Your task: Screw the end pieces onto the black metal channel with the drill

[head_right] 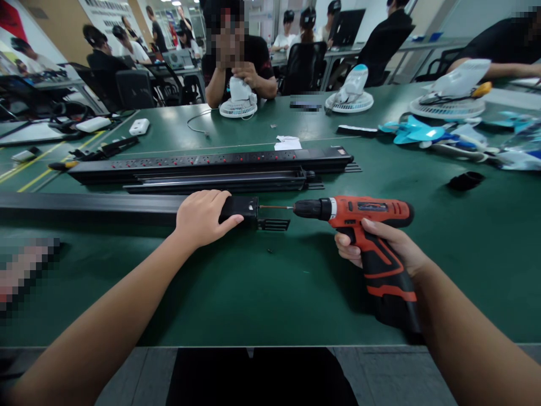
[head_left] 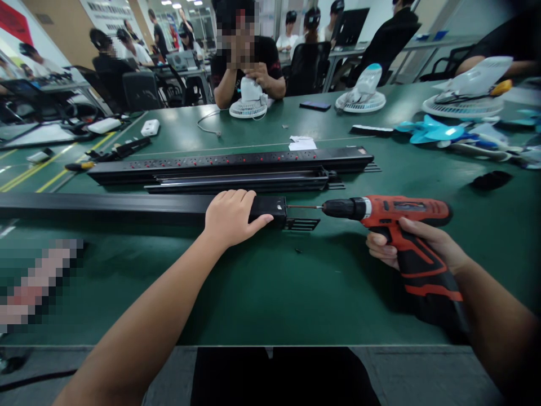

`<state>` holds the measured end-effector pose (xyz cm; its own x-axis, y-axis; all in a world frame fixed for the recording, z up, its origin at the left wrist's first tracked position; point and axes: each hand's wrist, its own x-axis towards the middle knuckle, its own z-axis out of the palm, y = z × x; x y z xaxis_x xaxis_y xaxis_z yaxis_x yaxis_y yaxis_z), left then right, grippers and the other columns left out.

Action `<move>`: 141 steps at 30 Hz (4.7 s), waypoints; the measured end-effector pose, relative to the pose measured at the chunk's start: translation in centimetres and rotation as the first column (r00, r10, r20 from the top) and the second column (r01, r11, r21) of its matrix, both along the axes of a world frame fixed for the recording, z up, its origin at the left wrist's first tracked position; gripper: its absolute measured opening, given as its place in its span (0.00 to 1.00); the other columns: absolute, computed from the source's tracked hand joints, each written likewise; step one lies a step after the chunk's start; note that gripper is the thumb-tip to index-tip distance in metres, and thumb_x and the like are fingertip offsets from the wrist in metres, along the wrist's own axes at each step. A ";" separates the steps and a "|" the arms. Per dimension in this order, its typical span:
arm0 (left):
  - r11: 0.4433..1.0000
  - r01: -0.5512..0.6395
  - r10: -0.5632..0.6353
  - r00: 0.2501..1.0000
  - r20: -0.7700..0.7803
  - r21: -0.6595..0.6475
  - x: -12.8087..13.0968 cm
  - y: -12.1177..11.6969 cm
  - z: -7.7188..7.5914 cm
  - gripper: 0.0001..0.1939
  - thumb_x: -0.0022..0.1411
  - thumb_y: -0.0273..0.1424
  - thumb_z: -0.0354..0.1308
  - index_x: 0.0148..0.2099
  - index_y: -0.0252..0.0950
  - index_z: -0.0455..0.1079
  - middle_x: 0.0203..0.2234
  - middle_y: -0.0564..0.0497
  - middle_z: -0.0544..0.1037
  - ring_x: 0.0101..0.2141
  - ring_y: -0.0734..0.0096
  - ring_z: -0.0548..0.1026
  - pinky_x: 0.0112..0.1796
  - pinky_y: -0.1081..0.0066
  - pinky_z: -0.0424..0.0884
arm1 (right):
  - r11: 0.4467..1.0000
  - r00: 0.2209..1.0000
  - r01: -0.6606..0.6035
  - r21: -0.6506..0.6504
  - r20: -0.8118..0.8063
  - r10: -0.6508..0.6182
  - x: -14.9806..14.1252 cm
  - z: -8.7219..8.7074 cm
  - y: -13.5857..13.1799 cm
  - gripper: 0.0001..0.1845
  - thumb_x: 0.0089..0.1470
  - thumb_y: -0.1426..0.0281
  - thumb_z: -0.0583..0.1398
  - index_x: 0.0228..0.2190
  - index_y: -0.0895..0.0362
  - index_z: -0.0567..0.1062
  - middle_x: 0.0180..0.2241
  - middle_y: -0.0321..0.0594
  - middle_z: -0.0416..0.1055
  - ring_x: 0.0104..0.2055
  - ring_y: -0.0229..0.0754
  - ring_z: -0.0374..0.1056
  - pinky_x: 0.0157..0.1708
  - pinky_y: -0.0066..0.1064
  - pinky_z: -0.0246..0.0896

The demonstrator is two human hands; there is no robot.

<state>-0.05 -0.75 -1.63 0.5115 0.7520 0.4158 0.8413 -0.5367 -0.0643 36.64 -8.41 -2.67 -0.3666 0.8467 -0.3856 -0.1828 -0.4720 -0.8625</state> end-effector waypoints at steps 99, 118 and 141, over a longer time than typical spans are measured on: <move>1.000 0.003 -0.003 1.000 0.021 -0.016 -0.1 0.0 -0.1 0.34 0.70 0.58 0.46 0.55 0.34 0.74 0.45 0.40 0.81 0.46 0.48 0.78 0.49 0.53 0.71 | 0.999 0.998 0.033 -0.026 -0.045 -0.034 0.9 -1.0 0.1 0.18 0.44 0.51 0.53 0.32 0.51 0.65 0.23 0.32 0.57 0.22 0.33 0.48 0.19 0.28 0.51; 1.000 0.010 -0.010 1.000 0.028 -0.004 -0.1 0.0 -0.2 0.35 0.70 0.59 0.46 0.55 0.34 0.74 0.45 0.40 0.81 0.46 0.48 0.78 0.49 0.54 0.70 | 0.998 0.997 0.037 -0.054 -0.071 -0.041 1.0 -1.0 0.2 0.18 0.44 0.51 0.53 0.29 0.52 0.65 0.23 0.32 0.56 0.22 0.32 0.46 0.18 0.27 0.48; 0.999 0.017 -0.017 1.000 0.022 0.029 -0.2 0.1 -0.4 0.35 0.70 0.58 0.47 0.55 0.32 0.74 0.45 0.40 0.82 0.45 0.49 0.78 0.48 0.54 0.71 | 0.995 0.993 0.071 -0.066 -0.091 -0.077 0.6 -0.7 0.1 0.17 0.43 0.52 0.55 0.30 0.52 0.66 0.24 0.33 0.57 0.22 0.32 0.47 0.17 0.25 0.50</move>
